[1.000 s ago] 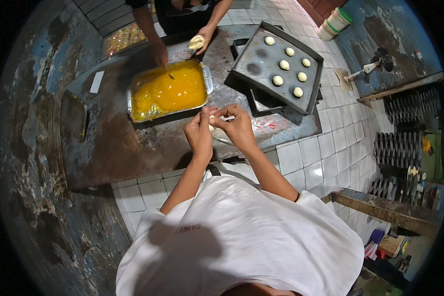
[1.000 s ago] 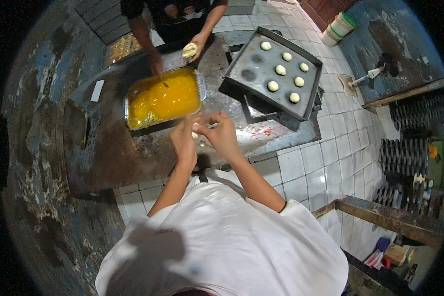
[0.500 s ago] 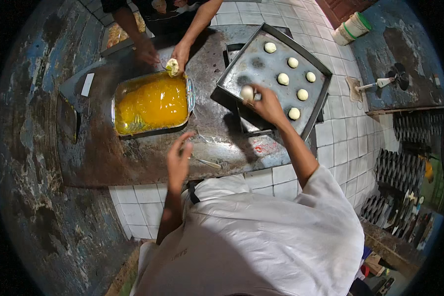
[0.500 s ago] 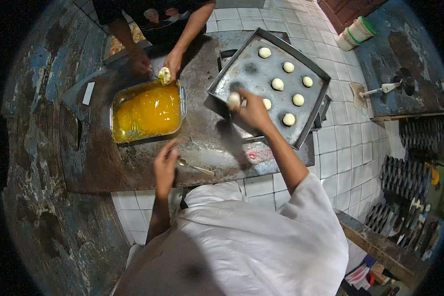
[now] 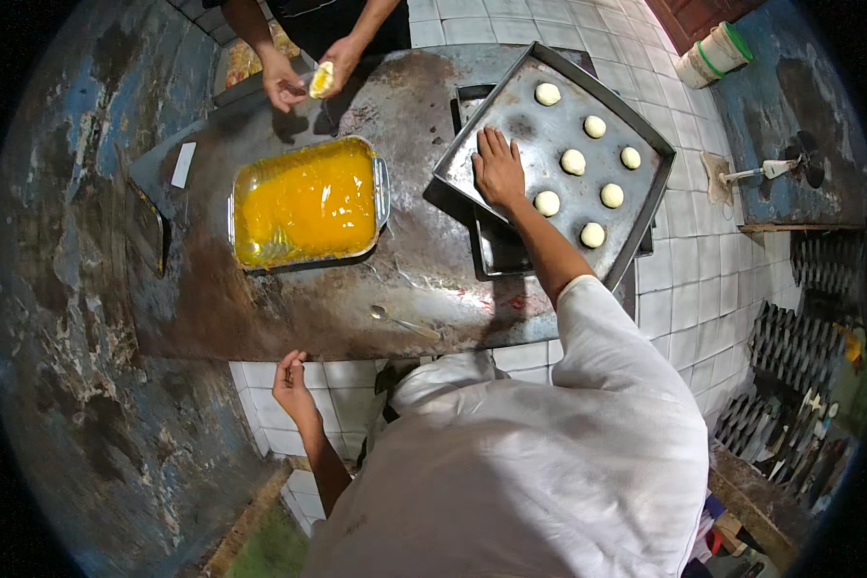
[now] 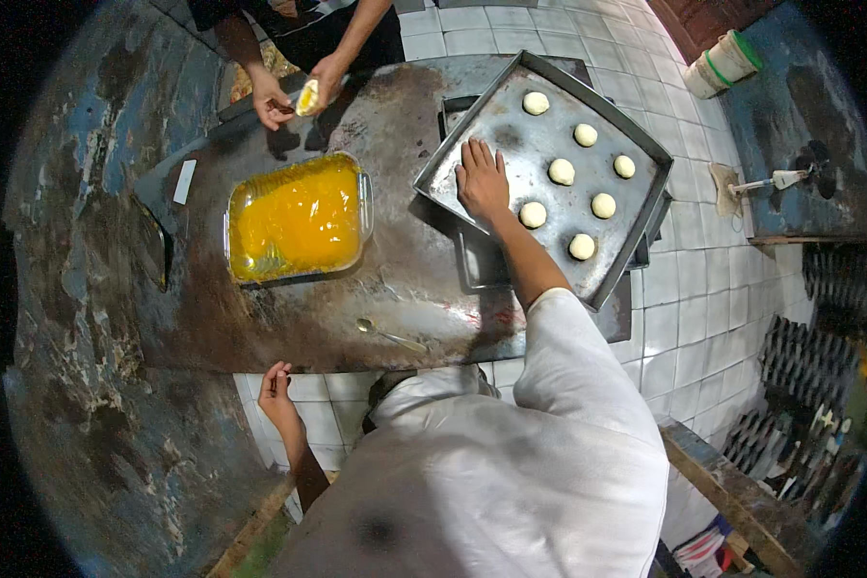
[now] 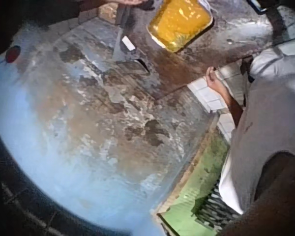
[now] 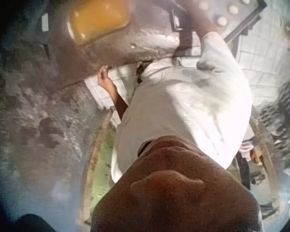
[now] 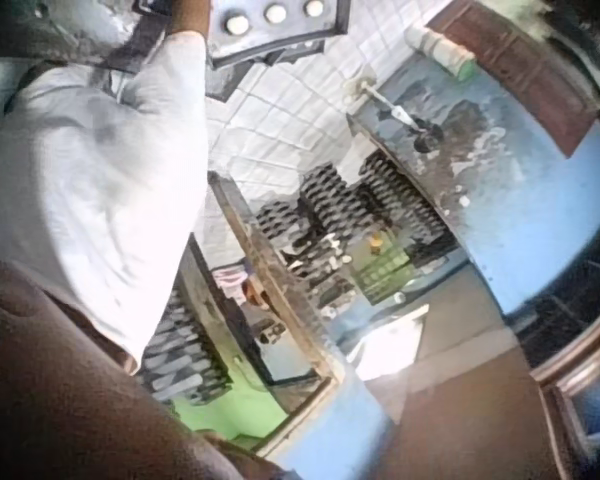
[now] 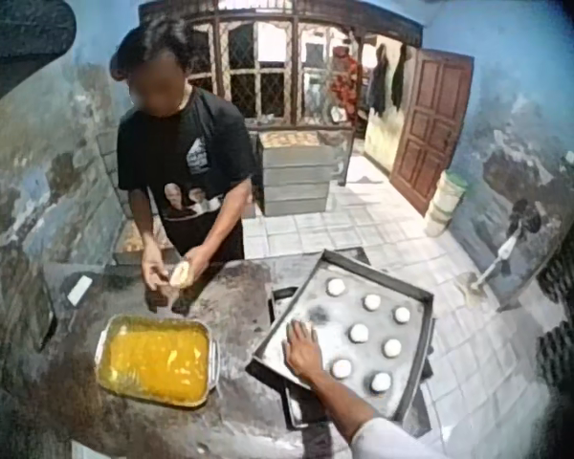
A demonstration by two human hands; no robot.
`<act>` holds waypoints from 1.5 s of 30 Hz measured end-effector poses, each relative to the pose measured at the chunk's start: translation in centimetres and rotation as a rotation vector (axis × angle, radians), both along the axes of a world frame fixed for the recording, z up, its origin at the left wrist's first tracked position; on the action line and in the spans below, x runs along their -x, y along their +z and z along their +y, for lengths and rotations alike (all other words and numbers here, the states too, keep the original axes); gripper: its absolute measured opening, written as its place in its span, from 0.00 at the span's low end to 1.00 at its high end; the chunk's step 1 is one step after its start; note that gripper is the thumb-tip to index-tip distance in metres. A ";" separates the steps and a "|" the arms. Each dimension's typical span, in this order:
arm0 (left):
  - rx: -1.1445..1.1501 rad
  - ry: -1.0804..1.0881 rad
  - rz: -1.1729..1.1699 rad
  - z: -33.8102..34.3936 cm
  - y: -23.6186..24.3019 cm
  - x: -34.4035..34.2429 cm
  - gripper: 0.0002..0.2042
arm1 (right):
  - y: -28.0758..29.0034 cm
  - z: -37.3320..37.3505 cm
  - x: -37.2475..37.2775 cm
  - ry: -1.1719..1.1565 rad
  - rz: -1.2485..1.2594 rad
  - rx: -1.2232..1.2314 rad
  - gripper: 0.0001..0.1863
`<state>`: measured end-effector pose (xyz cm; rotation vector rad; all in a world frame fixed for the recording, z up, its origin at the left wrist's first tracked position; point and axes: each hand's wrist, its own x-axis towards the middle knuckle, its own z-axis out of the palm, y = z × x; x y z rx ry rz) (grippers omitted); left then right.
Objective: The person picks up dough balls, dips them into a container of yellow liquid by hand, and places them onto a metal tray, occasionally using a spoon to move the liquid.
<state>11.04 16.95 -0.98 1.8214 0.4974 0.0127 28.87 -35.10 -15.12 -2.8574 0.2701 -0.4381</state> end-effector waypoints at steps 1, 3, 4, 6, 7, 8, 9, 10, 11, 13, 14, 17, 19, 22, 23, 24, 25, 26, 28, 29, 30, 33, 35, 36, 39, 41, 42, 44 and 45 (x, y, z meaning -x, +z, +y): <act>0.012 -0.013 -0.040 -0.2 -0.4 0.2 0.11 | 0.3 0.2 0.4 -0.007 0.030 -0.014 0.32; 0.024 -0.039 -0.078 0.3 -0.7 0.2 0.11 | 1.1 0.0 0.2 0.018 0.106 -0.011 0.33; 0.009 -0.048 -0.080 0.0 -0.9 -0.1 0.10 | 2.0 -0.1 -0.3 0.016 0.208 -0.072 0.36; 0.007 -0.072 -0.082 -0.2 -1.3 -1.0 0.10 | 3.7 -0.5 1.2 -0.016 0.154 -0.101 0.38; 0.011 -0.072 -0.088 -0.2 -1.6 -1.0 0.10 | 6.4 0.1 2.7 -0.031 0.086 -0.104 0.37; 0.014 -0.079 -0.089 -0.1 -1.8 -1.1 0.09 | 9.0 0.6 5.0 -0.056 -0.130 -0.154 0.31; 0.025 -0.092 -0.081 0.0 -2.2 -1.4 0.09 | 10.3 1.3 7.5 -0.118 -0.330 -0.368 0.21; 0.045 -0.087 -0.077 0.3 -2.9 -1.4 0.09 | 12.4 3.2 10.1 -0.212 -0.294 -0.412 0.13; 0.067 -0.093 -0.077 0.2 -3.6 -1.8 0.09 | 12.2 4.8 12.8 -0.262 -0.279 -0.552 0.13; 0.075 -0.133 -0.072 -0.5 -4.8 -3.5 0.10 | 10.8 7.6 17.1 -0.352 0.022 -0.942 0.16; 0.069 -0.154 -0.062 -1.1 -5.2 -3.9 0.10 | 7.9 7.6 17.8 -0.483 0.135 -1.357 0.16; 0.124 -0.289 -0.087 -4.2 -4.9 -6.6 0.11 | 4.6 5.6 16.9 -0.688 -0.336 -2.318 0.21; 0.091 -0.417 -0.098 -6.6 -3.2 -8.0 0.11 | 0.7 1.2 16.1 -0.733 -0.271 -2.540 0.23; 0.125 -0.436 -0.089 -8.1 -2.4 -8.5 0.10 | -0.3 -0.1 12.9 -0.806 -0.301 -2.127 0.22; 0.128 -0.428 -0.078 -8.3 -2.2 -8.6 0.10 | -0.2 -0.8 12.1 -0.887 -0.348 -2.037 0.21; 0.104 -0.451 -0.074 -8.4 -2.1 -8.5 0.10 | 0.2 -2.3 11.4 -0.989 -0.359 -2.059 0.21; 0.083 -0.479 -0.075 -8.4 -2.1 -8.5 0.09 | -0.5 -4.3 11.6 -0.915 -0.344 -2.098 0.21; 0.129 -0.469 -0.091 -8.1 -2.8 -8.2 0.09 | -1.1 -5.8 11.2 -0.942 -0.382 -2.067 0.20; 0.133 -0.421 -0.077 -7.1 -3.9 -7.0 0.09 | -1.1 -6.6 11.2 -0.926 -0.329 -2.033 0.20; 0.137 -0.383 -0.072 -6.6 -4.6 -6.2 0.09 | -0.3 -6.3 11.6 -0.878 -0.247 -2.026 0.21; 0.136 -0.365 -0.064 -6.0 -5.7 -5.3 0.09 | 0.3 -5.3 12.7 -0.723 -0.195 -2.059 0.18; 0.139 -0.309 -0.041 -5.1 -7.5 -3.7 0.08 | -0.3 -1.7 14.9 -0.712 -0.125 -1.191 0.15; 0.084 -0.299 -0.005 -5.3 -7.1 -3.0 0.10 | -0.4 0.8 16.5 -0.495 -0.145 -0.280 0.21; 0.084 -0.294 -0.006 -5.3 -7.1 -3.1 0.10 | -0.8 1.0 16.0 -0.516 -0.141 -0.155 0.20; 0.080 -0.347 -0.034 -5.5 -7.2 -2.8 0.09 | -1.7 1.3 14.7 -0.590 -0.029 -0.089 0.21; 0.090 -0.420 -0.077 -5.8 -7.0 -3.2 0.09 | -2.6 1.3 13.8 -0.653 0.072 -0.151 0.22; 0.084 -0.426 -0.077 -6.1 -6.9 -3.3 0.09 | -3.1 1.5 13.4 -0.760 0.068 -0.211 0.22; 0.161 -0.419 -0.059 -7.2 -6.5 -3.5 0.08 | -3.3 1.1 12.5 -0.913 0.088 -0.313 0.22; 0.157 -0.430 -0.064 -8.0 -6.4 -3.6 0.08 | -3.4 0.9 12.4 -0.923 0.082 -0.319 0.22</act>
